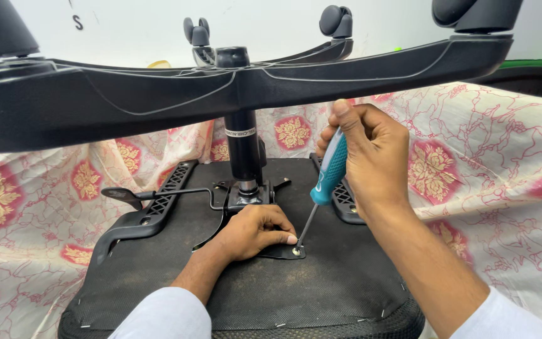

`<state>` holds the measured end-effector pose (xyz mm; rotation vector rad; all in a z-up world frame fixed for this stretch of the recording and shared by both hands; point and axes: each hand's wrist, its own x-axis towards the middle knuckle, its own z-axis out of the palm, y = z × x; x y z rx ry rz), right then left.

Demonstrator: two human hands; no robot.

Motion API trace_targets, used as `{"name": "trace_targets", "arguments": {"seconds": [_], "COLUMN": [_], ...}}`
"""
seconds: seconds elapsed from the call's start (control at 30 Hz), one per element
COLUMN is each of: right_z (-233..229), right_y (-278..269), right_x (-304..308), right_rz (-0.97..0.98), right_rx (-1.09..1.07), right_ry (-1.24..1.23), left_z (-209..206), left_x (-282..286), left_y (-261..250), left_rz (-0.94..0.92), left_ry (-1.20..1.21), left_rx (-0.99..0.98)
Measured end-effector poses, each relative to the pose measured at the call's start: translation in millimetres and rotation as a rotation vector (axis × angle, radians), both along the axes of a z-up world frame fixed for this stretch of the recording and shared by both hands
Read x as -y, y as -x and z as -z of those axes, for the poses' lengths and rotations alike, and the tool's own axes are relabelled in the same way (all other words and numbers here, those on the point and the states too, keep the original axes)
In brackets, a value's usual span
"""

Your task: The person uses a screwdriver to tighten screws on the underside of an office chair seat, securing the seat to the chair base. The person works methodically on each screw to complete the assembly.

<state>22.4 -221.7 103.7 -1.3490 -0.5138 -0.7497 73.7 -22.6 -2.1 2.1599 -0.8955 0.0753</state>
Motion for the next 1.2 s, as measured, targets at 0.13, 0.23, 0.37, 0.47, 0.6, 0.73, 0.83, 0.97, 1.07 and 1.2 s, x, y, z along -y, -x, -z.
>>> {"name": "trace_targets", "arguments": {"seconds": [0.13, 0.23, 0.37, 0.47, 0.6, 0.73, 0.83, 0.97, 1.07, 1.2], "right_z": [-1, 6, 5, 8, 13, 20, 26, 30, 35, 36], "right_y": [5, 8, 1, -4, -7, -3, -5, -7, -4, -3], "right_x": [-14, -22, -26, -28, -15, 5, 8, 2, 2, 1], "right_rz": [0.022, 0.042, 0.061, 0.067, 0.087, 0.202, 0.274, 0.253, 0.233, 0.244], "right_rx": [-0.069, -0.045, 0.000, 0.032, 0.054, 0.014, 0.022, 0.078, 0.121, 0.166], "right_ry": [-0.158, -0.203, -0.210, -0.207, -0.300, -0.359, -0.300, -0.208, -0.178, -0.172], "left_z": [-2, -2, -7, -4, -6, -4, -4, -5, -5, -5], "left_x": [1, 2, 5, 4, 2, -1, 0, -3, -2, -1], "left_y": [4, 6, 5, 7, 2, -2, -2, 0, -1, -1], "left_rz": [-0.036, -0.047, -0.079, -0.102, -0.064, -0.015, 0.000, -0.001, 0.002, 0.008], "left_ry": [-0.043, -0.084, -0.190, -0.223, -0.197, -0.103, -0.112, -0.094, -0.109, -0.084], "left_rx": [0.036, 0.065, 0.167, 0.209, 0.199, 0.139, 0.150, 0.138, 0.153, 0.134]}}
